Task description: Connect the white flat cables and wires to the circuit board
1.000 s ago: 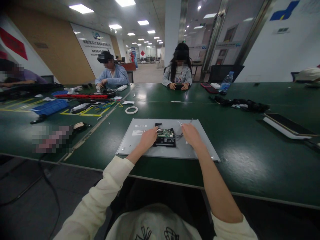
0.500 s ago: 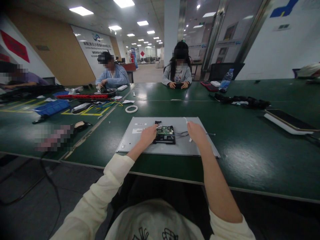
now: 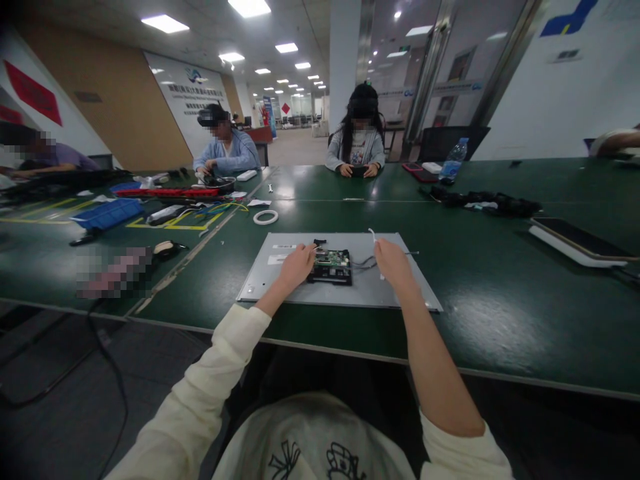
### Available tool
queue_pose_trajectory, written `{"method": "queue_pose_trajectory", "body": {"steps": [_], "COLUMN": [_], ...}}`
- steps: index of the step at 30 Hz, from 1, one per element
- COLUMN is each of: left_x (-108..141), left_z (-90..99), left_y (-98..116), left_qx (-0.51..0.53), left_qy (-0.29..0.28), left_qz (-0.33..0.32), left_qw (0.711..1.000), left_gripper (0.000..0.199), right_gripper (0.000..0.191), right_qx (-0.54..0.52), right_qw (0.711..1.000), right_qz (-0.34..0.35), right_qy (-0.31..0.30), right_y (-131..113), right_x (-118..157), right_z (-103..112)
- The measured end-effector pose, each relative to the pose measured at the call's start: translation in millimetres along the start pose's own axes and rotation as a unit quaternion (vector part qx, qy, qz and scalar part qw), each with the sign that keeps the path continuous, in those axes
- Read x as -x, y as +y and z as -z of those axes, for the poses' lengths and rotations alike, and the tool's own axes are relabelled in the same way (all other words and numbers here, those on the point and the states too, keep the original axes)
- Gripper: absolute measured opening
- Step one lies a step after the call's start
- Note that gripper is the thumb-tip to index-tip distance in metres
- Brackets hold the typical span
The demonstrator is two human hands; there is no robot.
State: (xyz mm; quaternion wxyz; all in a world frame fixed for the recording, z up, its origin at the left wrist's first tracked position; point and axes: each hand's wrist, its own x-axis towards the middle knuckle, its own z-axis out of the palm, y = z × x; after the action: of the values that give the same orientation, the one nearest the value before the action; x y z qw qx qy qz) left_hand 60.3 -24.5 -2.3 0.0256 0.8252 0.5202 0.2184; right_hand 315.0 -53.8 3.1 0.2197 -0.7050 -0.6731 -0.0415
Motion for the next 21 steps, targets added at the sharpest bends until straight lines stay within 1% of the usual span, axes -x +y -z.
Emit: {"method": "queue_pose_trajectory", "body": {"steps": [2, 4, 7, 9, 10, 12, 14, 15, 16, 18, 21], "left_x": [-0.6, -0.9, 0.4, 1.5, 1.8, 1.6, 0.5, -0.1, -0.5, -0.5, 1.3], "left_z": [1.4, 3.1, 4.8, 5.4, 5.5, 5.6, 5.2, 4.7, 4.0, 2.3, 0.0], "left_y": [-2.6, -4.7, -5.3, -4.1, -3.5, -3.0, -3.7, -4.4, -5.0, -5.7, -4.8], "left_qx": [0.025, 0.057, 0.088, 0.097, 0.099, 0.103, 0.101, 0.097, 0.090, 0.071, 0.039], "left_qy": [0.025, 0.036, 0.024, 0.020, 0.026, 0.055, 0.077, 0.077, 0.069, 0.032, -0.017], "left_qz": [-0.020, -0.054, -0.105, -0.118, -0.114, -0.083, -0.043, -0.026, -0.014, -0.009, -0.042], "left_qw": [0.999, 0.996, 0.990, 0.988, 0.988, 0.990, 0.991, 0.992, 0.993, 0.997, 0.998], "left_gripper": [0.040, 0.041, 0.041, 0.041, 0.041, 0.043, 0.045, 0.045, 0.046, 0.045, 0.043], "right_gripper": [0.030, 0.030, 0.031, 0.031, 0.030, 0.028, 0.026, 0.025, 0.023, 0.021, 0.020], "right_qx": [-0.026, -0.060, -0.119, -0.167, -0.200, -0.278, -0.343, -0.366, -0.381, -0.396, -0.416], "right_qw": [1.000, 0.998, 0.993, 0.986, 0.980, 0.960, 0.935, 0.924, 0.914, 0.901, 0.887], "right_qz": [0.007, 0.016, 0.024, 0.015, 0.004, -0.031, -0.077, -0.097, -0.113, -0.126, -0.135], "right_qy": [0.011, 0.012, -0.001, -0.004, -0.005, -0.016, -0.043, -0.062, -0.082, -0.123, -0.152], "right_y": [-1.6, -4.4, -10.5, -16.1, -19.3, -25.8, -31.5, -33.8, -35.7, -38.7, -42.9], "right_x": [0.4, 1.1, 2.3, 2.9, 3.2, 3.7, 4.2, 4.5, 4.8, 5.3, 6.4], "right_z": [-0.2, 0.0, 1.1, 2.6, 3.4, 4.8, 5.0, 4.4, 3.5, 1.2, -0.1]}}
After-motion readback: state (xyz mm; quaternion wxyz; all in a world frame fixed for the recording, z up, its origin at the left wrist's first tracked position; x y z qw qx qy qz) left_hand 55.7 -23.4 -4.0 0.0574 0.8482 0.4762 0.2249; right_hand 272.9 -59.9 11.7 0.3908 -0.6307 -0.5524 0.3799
